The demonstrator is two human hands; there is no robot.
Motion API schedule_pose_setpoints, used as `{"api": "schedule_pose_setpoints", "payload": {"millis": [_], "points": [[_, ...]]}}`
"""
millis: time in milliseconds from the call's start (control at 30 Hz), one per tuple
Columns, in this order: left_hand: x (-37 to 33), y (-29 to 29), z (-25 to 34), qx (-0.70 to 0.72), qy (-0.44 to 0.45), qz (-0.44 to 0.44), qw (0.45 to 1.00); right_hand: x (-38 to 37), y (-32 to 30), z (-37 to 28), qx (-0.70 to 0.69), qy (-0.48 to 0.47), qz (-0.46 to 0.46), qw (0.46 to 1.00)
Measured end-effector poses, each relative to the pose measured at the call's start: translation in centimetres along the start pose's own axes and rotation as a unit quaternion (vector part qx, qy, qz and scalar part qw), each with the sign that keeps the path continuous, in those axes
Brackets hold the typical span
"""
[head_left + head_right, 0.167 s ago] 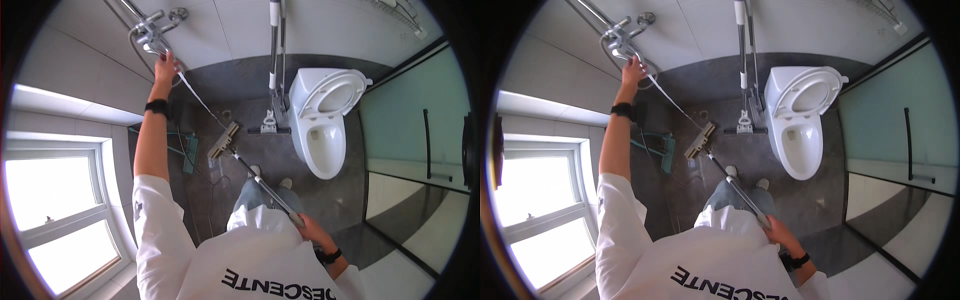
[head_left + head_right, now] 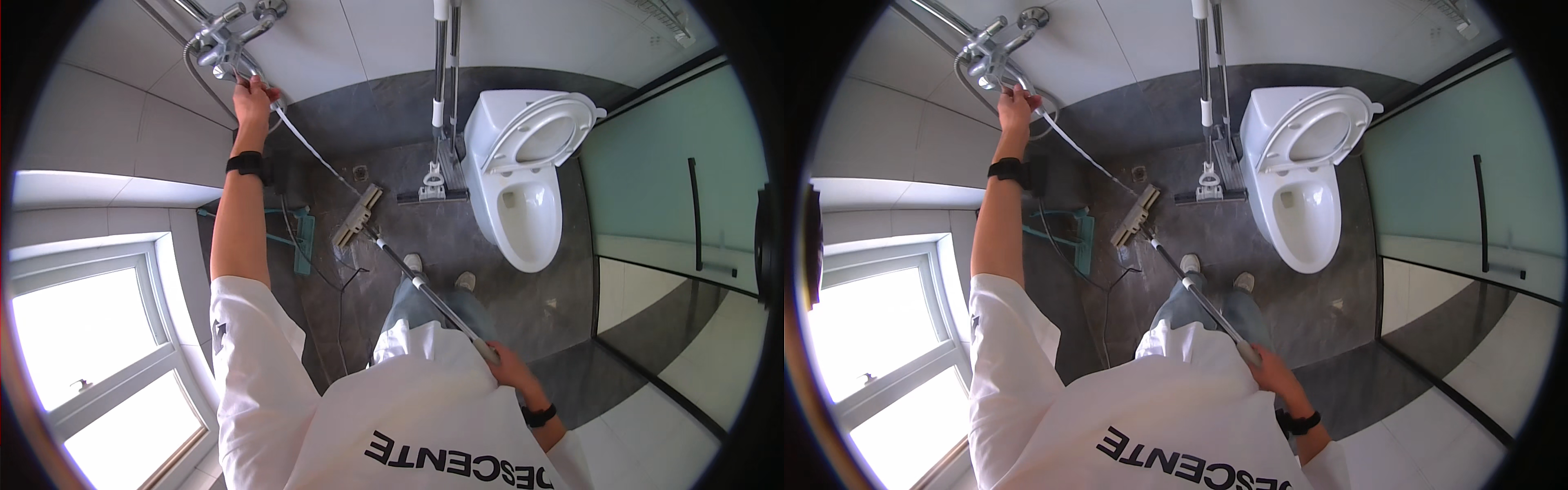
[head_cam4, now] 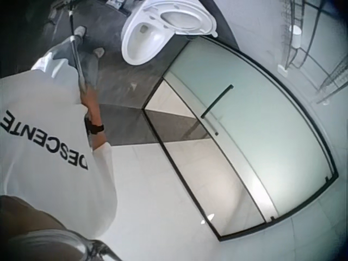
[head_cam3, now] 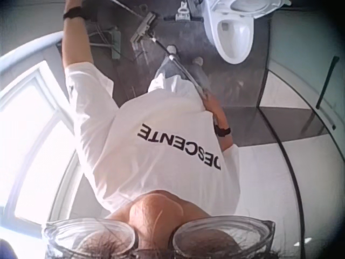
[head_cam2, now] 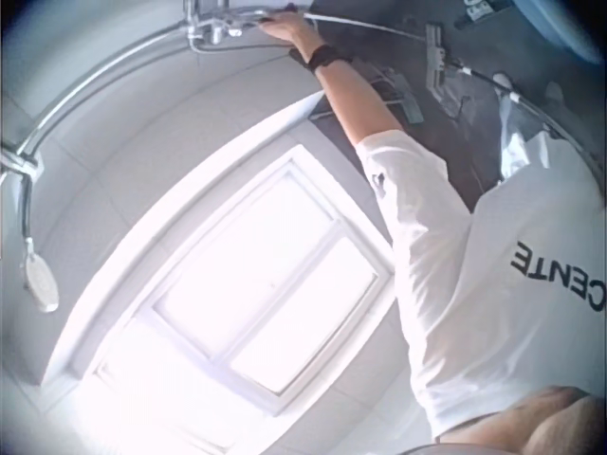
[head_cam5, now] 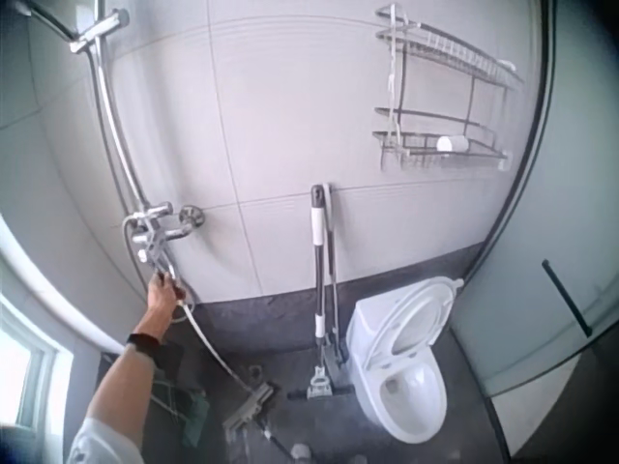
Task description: Mopping the bathroom and laundry room floor with a squeegee mop.
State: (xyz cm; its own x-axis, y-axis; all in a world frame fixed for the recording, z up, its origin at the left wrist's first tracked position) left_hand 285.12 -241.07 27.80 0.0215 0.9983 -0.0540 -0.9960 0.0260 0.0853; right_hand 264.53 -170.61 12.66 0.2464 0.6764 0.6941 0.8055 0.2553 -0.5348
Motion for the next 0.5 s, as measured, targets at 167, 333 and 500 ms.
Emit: {"api": "schedule_pose_setpoints", "payload": {"millis": [167,333,500], "points": [[-0.2,-1.8,0.3,-0.084,0.050,-0.009,0.995,0.3,-1.2,-2.5,-0.041,0.024,-0.017,0.999],[-0.6,-2.4,-0.9,-0.056,0.034,-0.048,0.997,-0.2,-1.8,-3.6,-0.058,0.053,-0.043,0.996],[6.3,-3.0,-8.3,0.034,0.017,0.006,0.999,-0.6,-1.0,-3.0,0.043,0.027,-0.038,0.998]]}}
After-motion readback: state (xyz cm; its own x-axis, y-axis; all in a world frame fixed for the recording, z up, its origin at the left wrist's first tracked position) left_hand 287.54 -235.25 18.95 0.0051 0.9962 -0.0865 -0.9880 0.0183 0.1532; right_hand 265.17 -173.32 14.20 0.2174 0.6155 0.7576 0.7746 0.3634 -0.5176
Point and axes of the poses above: each hand's wrist, its own x-axis away from the middle knuckle, its own y-axis out of the palm, z = x × y, the point moved 10 cm from there along -x, towards the middle knuckle, and after that the axes turned 9 degrees about x, right-handed, at the moved point
